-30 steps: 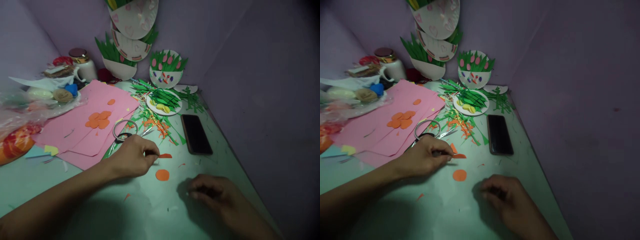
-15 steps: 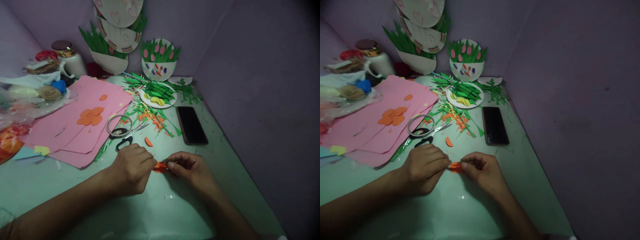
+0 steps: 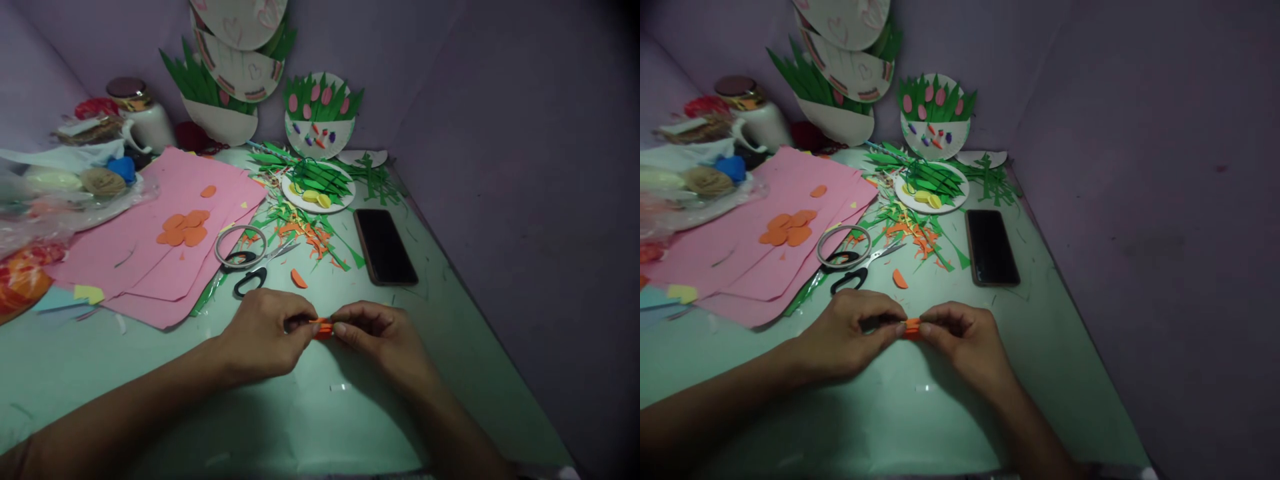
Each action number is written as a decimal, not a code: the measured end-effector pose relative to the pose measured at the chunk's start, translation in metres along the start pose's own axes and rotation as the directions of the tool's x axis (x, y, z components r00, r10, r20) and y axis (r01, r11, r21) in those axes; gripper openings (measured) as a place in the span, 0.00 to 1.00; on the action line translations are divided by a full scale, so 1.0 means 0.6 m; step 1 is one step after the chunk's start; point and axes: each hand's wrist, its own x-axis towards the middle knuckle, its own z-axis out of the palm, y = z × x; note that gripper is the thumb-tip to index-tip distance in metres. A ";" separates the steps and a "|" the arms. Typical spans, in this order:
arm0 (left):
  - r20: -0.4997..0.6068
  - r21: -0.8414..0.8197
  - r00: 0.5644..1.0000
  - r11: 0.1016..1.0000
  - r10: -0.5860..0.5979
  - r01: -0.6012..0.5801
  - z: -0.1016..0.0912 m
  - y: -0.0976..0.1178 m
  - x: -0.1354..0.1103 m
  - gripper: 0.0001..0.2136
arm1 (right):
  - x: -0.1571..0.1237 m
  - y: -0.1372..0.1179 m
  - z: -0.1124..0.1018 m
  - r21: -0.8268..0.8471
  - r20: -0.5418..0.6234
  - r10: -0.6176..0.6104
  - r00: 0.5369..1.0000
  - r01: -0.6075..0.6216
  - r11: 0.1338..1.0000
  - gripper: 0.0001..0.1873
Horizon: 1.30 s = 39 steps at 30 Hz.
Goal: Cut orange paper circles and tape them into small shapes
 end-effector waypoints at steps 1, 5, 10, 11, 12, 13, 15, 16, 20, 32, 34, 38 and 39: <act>0.006 0.001 1.000 1.000 -0.008 0.008 0.000 0.001 0.000 0.07 | -0.001 0.001 0.000 -0.005 -0.006 -0.021 1.000 0.021 1.000 0.04; 0.003 -0.009 1.000 1.000 0.004 -0.004 0.001 0.001 0.001 0.08 | -0.002 0.006 -0.003 -0.011 -0.017 -0.082 0.996 0.082 0.997 0.04; -0.029 0.017 0.999 0.999 -0.036 0.037 0.004 0.002 0.002 0.09 | -0.002 0.011 -0.004 -0.030 -0.018 -0.091 0.996 0.090 0.995 0.07; -0.035 0.011 0.999 1.000 -0.027 0.028 0.005 0.003 0.002 0.10 | -0.002 0.012 -0.003 -0.036 -0.023 -0.085 0.996 0.084 0.996 0.07; -0.035 0.000 0.999 1.000 -0.015 0.015 0.005 0.004 0.002 0.09 | -0.001 0.012 -0.002 -0.038 -0.035 -0.076 0.996 0.075 0.996 0.07; -0.034 -0.018 0.999 1.000 -0.005 0.005 0.006 0.005 0.002 0.09 | 0.000 0.012 -0.001 -0.035 -0.051 -0.062 0.997 0.060 0.998 0.06; -0.028 -0.074 1.000 0.997 -0.004 0.002 0.006 0.006 0.002 0.09 | 0.003 0.012 0.001 -0.018 -0.085 -0.028 0.996 0.026 0.999 0.06; -0.021 -0.097 1.000 0.995 -0.012 0.010 0.007 0.006 0.003 0.09 | 0.004 0.012 0.001 -0.011 -0.093 -0.013 0.996 0.012 1.000 0.07; 0.018 -0.033 0.996 0.995 -0.092 0.092 0.009 0.002 0.006 0.07 | 0.004 0.013 0.004 -0.046 -0.084 0.006 0.996 -0.010 0.999 0.06; -0.066 -0.122 0.971 0.968 -0.228 0.219 -0.005 0.000 0.008 0.07 | 0.002 0.028 -0.016 -0.459 -0.085 -0.341 0.936 0.267 0.847 0.07; -0.126 -0.214 0.958 0.951 -0.256 0.226 -0.012 -0.002 0.010 0.07 | 0.002 0.027 -0.018 -0.521 -0.067 -0.422 0.904 0.329 0.788 0.07; -0.128 -0.284 0.954 0.931 -0.272 0.228 -0.014 -0.001 0.007 0.05 | 0.000 0.015 -0.010 -0.194 -0.048 -0.261 0.964 0.247 0.949 0.12; -0.120 -0.277 0.957 0.935 -0.264 0.223 -0.012 -0.001 0.005 0.05 | -0.001 0.011 -0.006 -0.095 -0.027 -0.198 0.980 0.194 0.976 0.13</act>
